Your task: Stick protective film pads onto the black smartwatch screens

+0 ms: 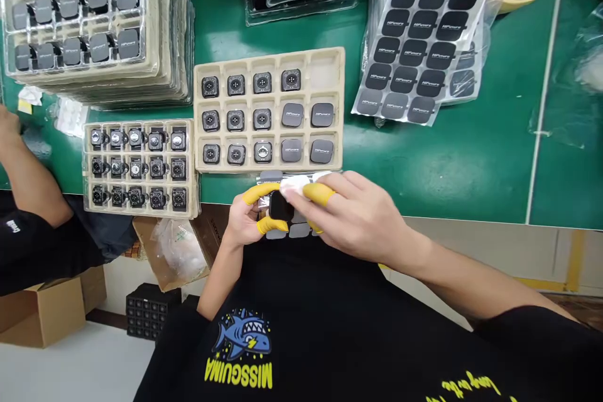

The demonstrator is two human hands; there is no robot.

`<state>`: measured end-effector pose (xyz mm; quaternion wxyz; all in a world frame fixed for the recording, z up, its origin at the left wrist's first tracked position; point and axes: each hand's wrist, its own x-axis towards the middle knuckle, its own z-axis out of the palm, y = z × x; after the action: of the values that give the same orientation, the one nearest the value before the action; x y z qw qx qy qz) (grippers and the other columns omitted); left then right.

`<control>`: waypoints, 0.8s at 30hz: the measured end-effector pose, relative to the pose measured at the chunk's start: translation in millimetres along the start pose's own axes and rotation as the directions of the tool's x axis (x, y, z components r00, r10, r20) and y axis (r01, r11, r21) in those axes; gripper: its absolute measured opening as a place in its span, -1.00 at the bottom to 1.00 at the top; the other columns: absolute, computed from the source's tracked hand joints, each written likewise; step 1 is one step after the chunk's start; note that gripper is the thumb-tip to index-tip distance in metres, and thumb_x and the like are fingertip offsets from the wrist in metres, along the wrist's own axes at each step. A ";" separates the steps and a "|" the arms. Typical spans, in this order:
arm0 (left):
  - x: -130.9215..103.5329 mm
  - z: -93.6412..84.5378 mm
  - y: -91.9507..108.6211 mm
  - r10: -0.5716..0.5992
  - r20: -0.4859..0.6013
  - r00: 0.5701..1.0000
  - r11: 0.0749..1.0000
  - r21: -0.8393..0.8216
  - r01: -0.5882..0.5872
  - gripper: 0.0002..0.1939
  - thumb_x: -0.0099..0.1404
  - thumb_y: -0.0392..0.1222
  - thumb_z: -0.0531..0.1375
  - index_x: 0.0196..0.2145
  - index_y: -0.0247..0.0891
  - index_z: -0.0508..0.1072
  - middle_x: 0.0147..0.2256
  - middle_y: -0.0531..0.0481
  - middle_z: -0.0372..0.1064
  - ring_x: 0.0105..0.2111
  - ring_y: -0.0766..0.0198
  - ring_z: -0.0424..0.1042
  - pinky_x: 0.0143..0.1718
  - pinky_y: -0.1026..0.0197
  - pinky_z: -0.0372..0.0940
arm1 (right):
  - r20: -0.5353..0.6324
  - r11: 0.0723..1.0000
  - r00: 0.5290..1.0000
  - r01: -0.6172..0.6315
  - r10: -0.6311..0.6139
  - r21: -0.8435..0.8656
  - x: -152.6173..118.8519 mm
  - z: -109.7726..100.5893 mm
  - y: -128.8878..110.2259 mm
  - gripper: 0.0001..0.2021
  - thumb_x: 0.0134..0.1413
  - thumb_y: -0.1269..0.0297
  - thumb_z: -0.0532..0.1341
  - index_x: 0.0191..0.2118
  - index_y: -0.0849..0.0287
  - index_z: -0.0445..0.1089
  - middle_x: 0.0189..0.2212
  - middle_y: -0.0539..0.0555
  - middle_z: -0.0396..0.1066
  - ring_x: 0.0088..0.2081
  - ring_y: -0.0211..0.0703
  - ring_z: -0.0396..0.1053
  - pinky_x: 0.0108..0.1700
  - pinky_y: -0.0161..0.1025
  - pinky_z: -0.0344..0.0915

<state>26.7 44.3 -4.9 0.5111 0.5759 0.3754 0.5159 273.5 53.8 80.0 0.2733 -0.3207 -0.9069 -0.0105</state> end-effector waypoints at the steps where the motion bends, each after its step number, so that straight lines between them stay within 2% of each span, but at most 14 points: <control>1: -0.1 -2.0 0.4 -0.020 -0.025 0.999 1.000 0.004 0.020 -0.22 -0.01 0.31 0.66 0.07 -0.17 0.75 -0.19 -0.08 0.74 -0.29 0.17 0.71 -0.23 0.24 0.58 | -0.023 0.999 0.999 -0.041 0.040 -0.012 -6.5 -2.8 3.3 -0.64 0.38 0.53 0.26 0.20 0.19 0.59 -0.32 0.13 0.56 -0.23 0.01 0.41 -0.27 -0.07 0.27; 3: 0.4 -6.3 1.8 -0.037 -0.037 0.999 0.999 0.009 0.038 -0.23 -0.05 0.27 0.69 0.04 -0.17 0.76 -0.25 -0.03 0.70 -0.37 0.25 0.64 -0.33 0.28 0.53 | -0.098 0.983 0.980 -0.177 0.171 -0.053 -29.6 -6.2 20.3 -0.60 0.29 0.56 0.35 0.18 0.14 0.62 -0.25 0.18 0.62 -0.25 0.00 0.40 -0.29 -0.09 0.30; 6: 1.4 -10.0 2.1 -0.019 0.019 1.000 0.999 -0.029 0.019 -0.23 -0.03 0.25 0.69 0.06 -0.18 0.76 -0.29 0.00 0.67 -0.46 0.33 0.54 -0.42 0.31 0.44 | -0.229 0.890 0.902 -0.411 0.366 -0.199 -85.8 0.9 74.1 -0.68 0.17 0.51 0.45 0.00 0.05 0.73 -0.33 0.20 0.61 -0.37 -0.02 0.33 -0.44 -0.13 0.19; 8: 1.6 -9.3 0.2 -0.007 0.044 0.999 0.998 -0.064 0.010 -0.24 0.02 0.29 0.65 0.09 -0.16 0.75 -0.23 -0.04 0.70 -0.43 0.31 0.55 -0.42 0.31 0.44 | -0.351 0.843 0.842 -0.497 0.410 -0.207 -127.6 11.4 116.8 -0.94 0.06 0.38 0.53 -0.37 0.08 0.70 -0.62 0.11 0.35 -0.54 -0.15 0.07 -0.54 -0.13 -0.05; 9: 1.4 -8.4 -0.9 0.000 0.048 0.999 0.997 -0.072 0.003 -0.24 0.05 0.30 0.64 0.10 -0.17 0.74 -0.21 -0.07 0.70 -0.40 0.29 0.57 -0.41 0.31 0.44 | -0.393 0.805 0.794 -0.563 0.464 -0.188 -146.2 16.3 134.3 -0.77 0.02 0.35 0.53 -0.57 0.08 0.57 -0.72 0.04 0.16 -0.58 -0.22 -0.08 -0.55 -0.12 -0.16; 11: 0.8 -6.2 -2.3 0.025 0.058 0.998 0.998 -0.064 -0.021 -0.23 0.08 0.32 0.61 0.12 -0.18 0.74 -0.22 -0.07 0.68 -0.41 0.30 0.55 -0.43 0.31 0.42 | -0.262 0.703 0.723 -0.687 0.639 -0.180 -173.2 21.4 152.5 -0.60 0.01 0.31 0.51 -0.72 0.07 0.40 -0.79 -0.03 -0.05 -0.63 -0.27 -0.19 -0.55 -0.12 -0.21; 13: -0.2 -4.7 -1.7 0.052 0.088 0.995 0.998 -0.035 -0.049 -0.22 0.09 0.33 0.60 0.13 -0.19 0.73 -0.25 -0.05 0.64 -0.45 0.34 0.48 -0.47 0.32 0.38 | -0.162 0.581 0.627 -0.772 0.762 -0.258 -180.4 18.0 144.4 -0.72 0.03 0.28 0.47 -0.64 0.07 0.51 -0.72 0.04 0.12 -0.59 -0.17 -0.02 -0.53 -0.12 -0.14; 15: -1.3 -3.7 0.7 0.058 0.150 0.987 0.998 -0.003 -0.058 -0.22 0.10 0.33 0.60 0.14 -0.18 0.71 -0.22 -0.06 0.64 -0.47 0.38 0.43 -0.50 0.34 0.34 | -0.190 0.501 0.574 -0.803 0.797 -0.324 -164.8 7.5 115.9 -0.88 0.11 0.23 0.40 -0.31 0.09 0.72 -0.43 0.21 0.47 -0.40 0.04 0.28 -0.46 -0.08 0.07; 16: -1.9 -3.1 2.2 0.046 0.185 0.982 0.999 0.008 -0.048 -0.23 0.12 0.31 0.60 0.16 -0.17 0.71 -0.20 -0.07 0.64 -0.47 0.39 0.41 -0.50 0.34 0.34 | -0.247 0.489 0.564 -0.817 0.788 -0.307 -149.2 0.9 98.2 -0.77 0.17 0.22 0.35 -0.13 0.09 0.74 -0.26 0.29 0.55 -0.26 0.15 0.38 -0.38 -0.03 0.20; 17: -2.3 -2.4 3.6 0.034 0.219 0.975 0.999 0.018 -0.038 -0.25 0.14 0.30 0.59 0.16 -0.17 0.70 -0.19 -0.07 0.64 -0.47 0.39 0.41 -0.48 0.34 0.35 | -0.266 0.519 0.566 -0.823 0.781 -0.230 -129.6 -5.5 80.5 -0.71 0.24 0.20 0.32 -0.01 0.07 0.72 -0.15 0.31 0.57 -0.15 0.21 0.45 -0.26 0.03 0.34; 18: -2.5 -1.5 4.8 0.023 0.254 0.967 0.999 0.028 -0.031 -0.26 0.16 0.29 0.59 0.16 -0.18 0.69 -0.21 -0.07 0.63 -0.47 0.39 0.40 -0.47 0.33 0.37 | -0.213 0.567 0.575 -0.817 0.790 -0.100 -107.4 -11.1 64.3 -0.71 0.32 0.16 0.32 0.06 0.04 0.69 -0.10 0.28 0.58 -0.08 0.22 0.49 -0.13 0.08 0.44; 19: -2.7 -0.5 5.7 0.020 0.285 0.958 0.999 0.037 -0.032 -0.27 0.17 0.28 0.59 0.16 -0.19 0.69 -0.24 -0.04 0.61 -0.47 0.39 0.38 -0.45 0.32 0.38 | -0.097 0.607 0.600 -0.793 0.794 0.061 -84.2 -15.2 50.6 -0.74 0.39 0.13 0.32 0.08 -0.01 0.67 -0.07 0.23 0.60 -0.06 0.19 0.52 -0.04 0.09 0.48; 21: -2.6 1.3 6.9 0.029 0.338 0.941 0.997 0.055 -0.051 -0.29 0.20 0.27 0.58 0.16 -0.20 0.68 -0.32 0.01 0.54 -0.48 0.39 0.35 -0.44 0.31 0.38 | 0.190 0.600 0.685 -0.716 0.704 0.356 -40.9 -17.9 32.6 -0.78 0.45 0.12 0.31 0.09 -0.06 0.63 -0.03 0.16 0.63 -0.04 0.13 0.56 -0.03 0.03 0.51; 24: -2.5 1.6 8.3 0.046 0.384 0.922 0.995 0.064 -0.076 -0.32 0.29 0.28 0.53 0.17 -0.22 0.65 -0.36 0.04 0.49 -0.50 0.38 0.30 -0.46 0.32 0.32 | 0.466 0.456 0.741 -0.668 0.483 0.589 1.3 -10.0 24.6 -0.81 0.44 0.07 0.33 0.00 -0.01 0.61 -0.08 0.10 0.65 -0.09 0.02 0.56 -0.12 -0.08 0.45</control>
<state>27.0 40.0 2.9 0.5352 0.6963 0.2704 0.3945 292.0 72.1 85.3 0.2553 -0.4729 -0.6934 0.4800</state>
